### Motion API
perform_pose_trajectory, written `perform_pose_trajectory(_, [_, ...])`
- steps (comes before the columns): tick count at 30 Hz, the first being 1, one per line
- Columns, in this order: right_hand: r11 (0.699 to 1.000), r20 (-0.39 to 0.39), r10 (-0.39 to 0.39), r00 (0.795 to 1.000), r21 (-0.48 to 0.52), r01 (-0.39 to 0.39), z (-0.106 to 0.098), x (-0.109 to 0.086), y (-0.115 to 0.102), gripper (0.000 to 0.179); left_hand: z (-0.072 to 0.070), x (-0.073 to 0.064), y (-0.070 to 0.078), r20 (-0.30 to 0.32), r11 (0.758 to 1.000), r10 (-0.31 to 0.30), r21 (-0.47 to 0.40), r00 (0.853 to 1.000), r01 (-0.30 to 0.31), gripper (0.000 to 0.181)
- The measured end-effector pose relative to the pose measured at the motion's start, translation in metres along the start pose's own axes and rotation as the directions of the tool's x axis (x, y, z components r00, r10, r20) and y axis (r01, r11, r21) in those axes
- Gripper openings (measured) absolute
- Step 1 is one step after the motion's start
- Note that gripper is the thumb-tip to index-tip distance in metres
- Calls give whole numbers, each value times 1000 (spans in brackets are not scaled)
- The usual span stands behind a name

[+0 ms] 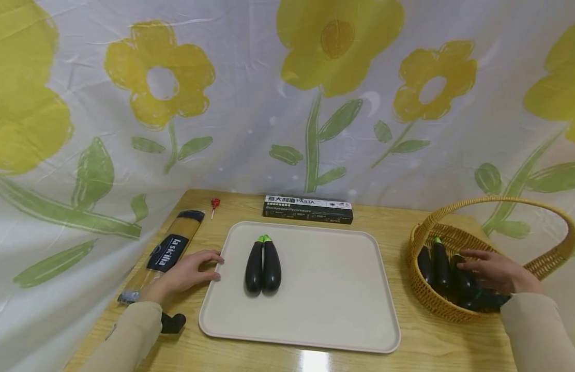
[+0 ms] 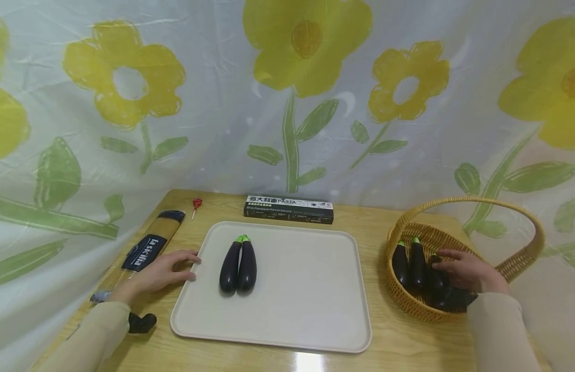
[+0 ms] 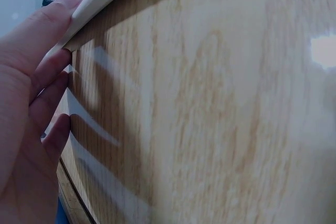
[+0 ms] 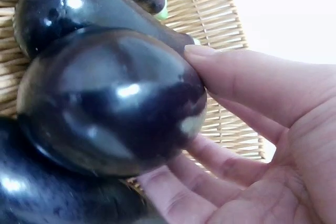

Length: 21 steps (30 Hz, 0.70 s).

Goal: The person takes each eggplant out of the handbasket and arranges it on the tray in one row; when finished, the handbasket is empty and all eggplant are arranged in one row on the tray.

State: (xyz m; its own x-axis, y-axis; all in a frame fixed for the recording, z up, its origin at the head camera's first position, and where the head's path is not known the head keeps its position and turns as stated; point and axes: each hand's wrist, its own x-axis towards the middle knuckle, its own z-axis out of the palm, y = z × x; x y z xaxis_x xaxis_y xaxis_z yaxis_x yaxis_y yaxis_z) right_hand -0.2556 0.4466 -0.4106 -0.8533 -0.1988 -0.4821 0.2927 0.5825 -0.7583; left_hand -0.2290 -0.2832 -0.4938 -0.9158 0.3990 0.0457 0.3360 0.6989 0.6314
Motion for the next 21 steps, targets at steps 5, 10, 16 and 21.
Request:
perform_pose_trajectory(5, [998,-50,-63,997,-23,62,4,-2,2,73,1,0,0,7,1000,-11,-3,1000,11,34])
perform_pose_trajectory(10, [997,-32,-82,996,-6,82,5,-3,6,70,1,0,0,7,1000,-14,-5,1000,14,35])
perform_pose_trajectory(16, [997,16,-81,997,22,81,5,-3,9,65,1,0,-2,0,1000,-13,2,1000,13,34])
perform_pose_trajectory(21, [994,5,-105,994,-27,105,5,-4,8,62,2,0,-2,0,1000,-16,-4,1000,16,35])
